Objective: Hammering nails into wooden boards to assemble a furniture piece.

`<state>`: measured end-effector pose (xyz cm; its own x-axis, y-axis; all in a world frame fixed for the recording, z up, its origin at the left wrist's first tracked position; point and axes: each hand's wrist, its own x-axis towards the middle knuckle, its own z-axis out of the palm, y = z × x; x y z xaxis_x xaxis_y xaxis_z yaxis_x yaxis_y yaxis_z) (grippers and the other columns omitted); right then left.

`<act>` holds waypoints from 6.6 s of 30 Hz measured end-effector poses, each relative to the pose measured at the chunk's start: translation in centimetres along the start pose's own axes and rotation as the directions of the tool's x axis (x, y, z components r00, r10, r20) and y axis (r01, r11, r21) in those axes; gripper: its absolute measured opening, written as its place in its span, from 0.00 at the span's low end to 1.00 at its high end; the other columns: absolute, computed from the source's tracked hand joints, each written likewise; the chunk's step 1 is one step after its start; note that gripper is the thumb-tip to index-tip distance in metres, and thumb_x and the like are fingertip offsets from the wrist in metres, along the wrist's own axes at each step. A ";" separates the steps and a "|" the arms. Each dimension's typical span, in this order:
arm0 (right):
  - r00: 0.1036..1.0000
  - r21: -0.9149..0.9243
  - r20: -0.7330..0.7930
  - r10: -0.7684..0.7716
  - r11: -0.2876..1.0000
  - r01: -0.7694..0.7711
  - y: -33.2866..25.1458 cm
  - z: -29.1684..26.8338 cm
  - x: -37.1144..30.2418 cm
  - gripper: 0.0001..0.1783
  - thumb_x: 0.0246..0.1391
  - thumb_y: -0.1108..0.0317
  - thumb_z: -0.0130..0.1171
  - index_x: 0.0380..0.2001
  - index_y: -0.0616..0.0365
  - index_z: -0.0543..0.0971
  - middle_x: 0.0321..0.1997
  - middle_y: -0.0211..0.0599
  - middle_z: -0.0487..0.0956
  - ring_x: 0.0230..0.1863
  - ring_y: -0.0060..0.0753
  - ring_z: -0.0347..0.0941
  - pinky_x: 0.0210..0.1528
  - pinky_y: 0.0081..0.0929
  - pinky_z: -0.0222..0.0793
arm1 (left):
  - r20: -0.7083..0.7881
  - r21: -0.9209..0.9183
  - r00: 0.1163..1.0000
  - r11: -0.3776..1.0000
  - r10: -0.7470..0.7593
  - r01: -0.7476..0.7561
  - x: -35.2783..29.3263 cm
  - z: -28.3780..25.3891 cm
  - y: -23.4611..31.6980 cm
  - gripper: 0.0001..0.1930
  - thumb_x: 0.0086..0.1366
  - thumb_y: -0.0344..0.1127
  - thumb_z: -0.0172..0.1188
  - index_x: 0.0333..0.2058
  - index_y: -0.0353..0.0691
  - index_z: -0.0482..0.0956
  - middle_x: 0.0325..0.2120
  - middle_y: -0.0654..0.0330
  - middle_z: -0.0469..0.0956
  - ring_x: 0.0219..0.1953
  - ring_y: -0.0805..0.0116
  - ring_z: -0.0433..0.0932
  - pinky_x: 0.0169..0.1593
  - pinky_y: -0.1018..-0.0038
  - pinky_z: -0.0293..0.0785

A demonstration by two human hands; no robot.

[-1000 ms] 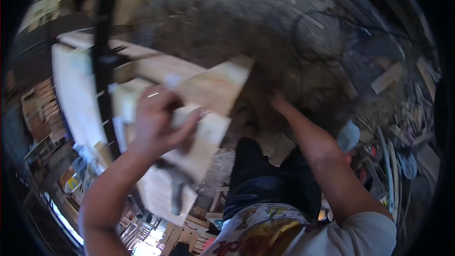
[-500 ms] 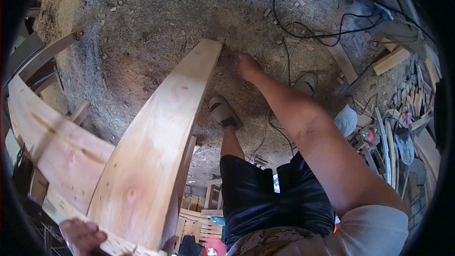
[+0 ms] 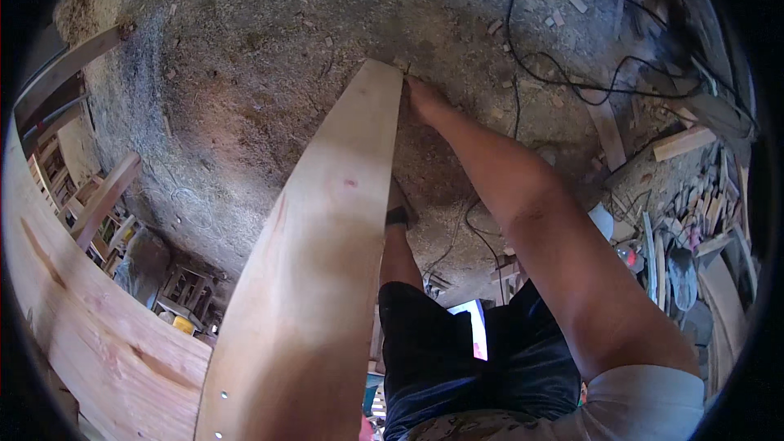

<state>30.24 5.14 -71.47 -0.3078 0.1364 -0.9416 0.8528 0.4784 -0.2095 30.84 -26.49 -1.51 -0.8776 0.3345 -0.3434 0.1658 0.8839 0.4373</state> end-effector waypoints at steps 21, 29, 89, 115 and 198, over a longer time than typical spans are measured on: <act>0.942 -0.610 0.027 -0.333 0.742 0.280 3.9 1.3 -2.4 0.30 0.72 0.53 0.43 0.70 0.58 0.65 0.76 0.56 0.60 0.78 0.62 0.50 0.76 0.60 0.50 | -0.024 0.022 0.997 0.997 -0.079 0.080 -1.8 0.4 -2.0 0.26 0.67 0.58 0.63 0.38 0.34 0.83 0.31 0.55 0.80 0.37 0.57 0.78 0.39 0.63 0.75; 0.854 -0.691 -0.049 -0.519 0.634 0.346 5.3 -2.1 -3.5 0.20 0.58 0.73 0.58 0.55 0.61 0.79 0.58 0.55 0.78 0.62 0.61 0.72 0.64 0.50 0.70 | -0.005 -0.001 0.999 0.999 -0.035 0.035 -1.1 1.2 -2.5 0.27 0.68 0.58 0.62 0.38 0.34 0.83 0.31 0.55 0.80 0.37 0.57 0.78 0.39 0.63 0.75; 0.653 -0.011 -0.087 -0.752 0.656 0.754 -6.8 -16.2 -77.6 0.18 0.67 0.76 0.53 0.59 0.65 0.68 0.38 0.38 0.77 0.31 0.27 0.76 0.32 0.27 0.77 | -0.760 -0.334 0.649 0.878 -0.035 -0.344 -2.4 2.2 7.9 0.20 0.60 0.46 0.68 0.42 0.35 0.80 0.40 0.51 0.79 0.45 0.50 0.79 0.52 0.59 0.75; 0.409 0.008 0.624 -0.666 0.529 0.849 -11.8 -3.3 -84.0 0.09 0.67 0.69 0.59 0.36 0.65 0.78 0.29 0.34 0.80 0.30 0.23 0.75 0.35 0.25 0.73 | 0.008 -0.832 0.558 -0.315 -0.830 -0.457 -24.8 4.5 14.7 0.13 0.68 0.33 0.64 0.47 0.31 0.81 0.38 0.54 0.84 0.41 0.62 0.84 0.48 0.66 0.82; 0.567 -0.813 -0.110 -0.816 0.402 0.421 -0.2 16.5 -85.8 0.27 0.57 0.50 0.61 0.56 0.48 0.72 0.58 0.60 0.71 0.57 0.62 0.74 0.59 0.53 0.71 | -0.392 -0.919 0.152 0.379 -0.908 -0.104 -63.3 19.1 0.5 0.07 0.70 0.31 0.61 0.42 0.33 0.77 0.31 0.58 0.80 0.34 0.72 0.78 0.41 0.74 0.75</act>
<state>63.45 -21.01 4.99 -0.9171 -0.2177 -0.3339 -0.1296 0.9551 -0.2666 95.05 -40.95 4.56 -0.4600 -0.8793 -0.1235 -0.2591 -0.0001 0.9658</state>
